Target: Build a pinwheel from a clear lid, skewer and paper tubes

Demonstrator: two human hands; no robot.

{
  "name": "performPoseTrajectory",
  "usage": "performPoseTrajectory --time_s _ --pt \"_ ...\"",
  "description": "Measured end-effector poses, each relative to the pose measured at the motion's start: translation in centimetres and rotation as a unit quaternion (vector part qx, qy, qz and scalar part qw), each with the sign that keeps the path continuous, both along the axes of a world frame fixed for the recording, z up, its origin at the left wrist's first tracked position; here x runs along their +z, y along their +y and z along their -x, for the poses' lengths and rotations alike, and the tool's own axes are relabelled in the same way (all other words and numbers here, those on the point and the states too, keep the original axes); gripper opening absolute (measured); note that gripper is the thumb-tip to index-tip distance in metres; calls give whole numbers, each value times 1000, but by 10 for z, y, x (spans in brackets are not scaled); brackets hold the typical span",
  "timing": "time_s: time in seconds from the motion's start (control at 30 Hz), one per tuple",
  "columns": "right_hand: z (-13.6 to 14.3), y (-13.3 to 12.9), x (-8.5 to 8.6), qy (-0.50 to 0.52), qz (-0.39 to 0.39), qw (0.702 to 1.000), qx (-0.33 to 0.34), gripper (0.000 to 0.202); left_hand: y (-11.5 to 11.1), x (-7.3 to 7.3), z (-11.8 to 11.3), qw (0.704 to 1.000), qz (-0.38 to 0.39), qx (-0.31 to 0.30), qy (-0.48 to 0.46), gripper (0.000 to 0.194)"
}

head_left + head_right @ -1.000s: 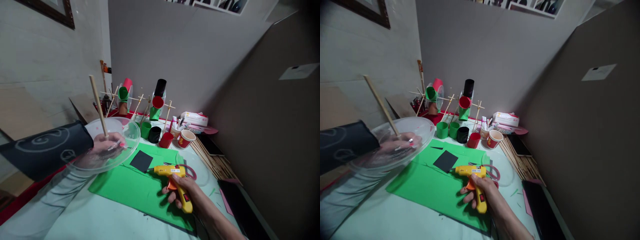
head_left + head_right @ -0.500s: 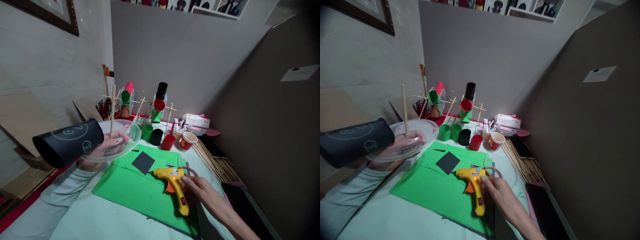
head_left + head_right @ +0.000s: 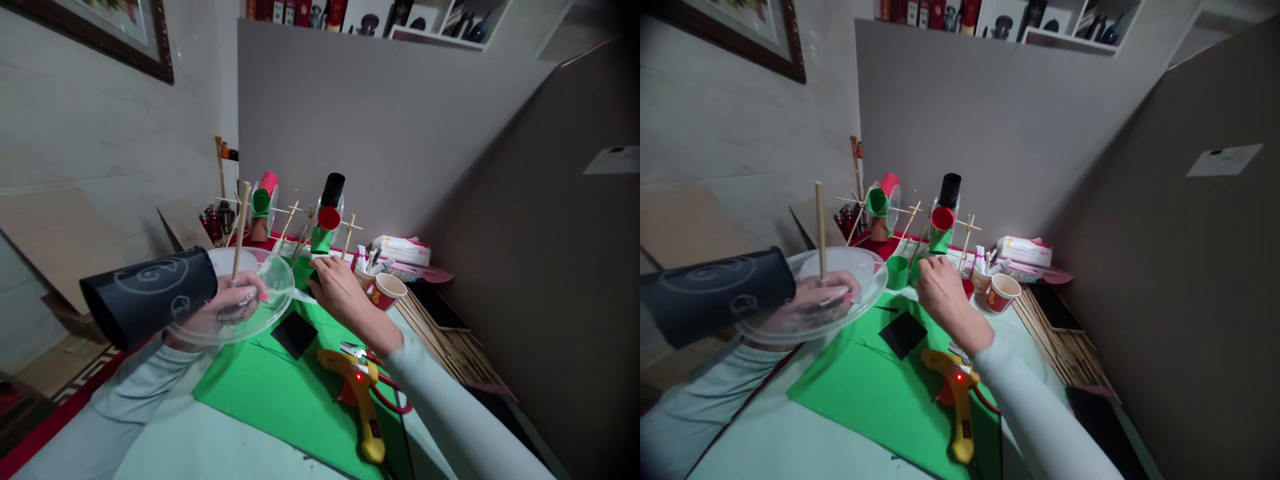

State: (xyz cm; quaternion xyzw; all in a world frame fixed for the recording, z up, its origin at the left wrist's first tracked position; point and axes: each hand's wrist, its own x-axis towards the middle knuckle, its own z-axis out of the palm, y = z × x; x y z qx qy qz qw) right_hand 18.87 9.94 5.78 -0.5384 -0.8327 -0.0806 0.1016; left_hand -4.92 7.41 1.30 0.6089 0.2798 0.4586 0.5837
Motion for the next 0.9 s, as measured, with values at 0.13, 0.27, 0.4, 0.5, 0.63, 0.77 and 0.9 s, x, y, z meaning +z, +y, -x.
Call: performPoseTrajectory --time_s 0.13,0.27,0.4,0.5,0.63,0.77,0.9 --pt "19 50 -16 -72 -19 997 -13 32 -4 0 -3 1000 24 -1 5 27" --pt "23 66 -30 -109 -9 994 -17 33 -8 2 -6 1000 21 -6 14 29" --pt "23 68 -32 -89 -10 996 -20 33 -7 2 -5 999 20 -25 15 29" --pt "16 66 -25 -30 -30 999 -23 30 -6 1 -5 999 23 -35 16 29" --pt "-4 54 -16 102 -77 992 -19 24 -7 2 -8 999 26 -42 13 30" --pt "-26 25 -16 244 -87 966 1 23 -7 3 -10 998 26 -55 14 29" --pt "-39 -19 -26 353 -63 933 23 38 -6 0 -11 998 23 -53 13 27"
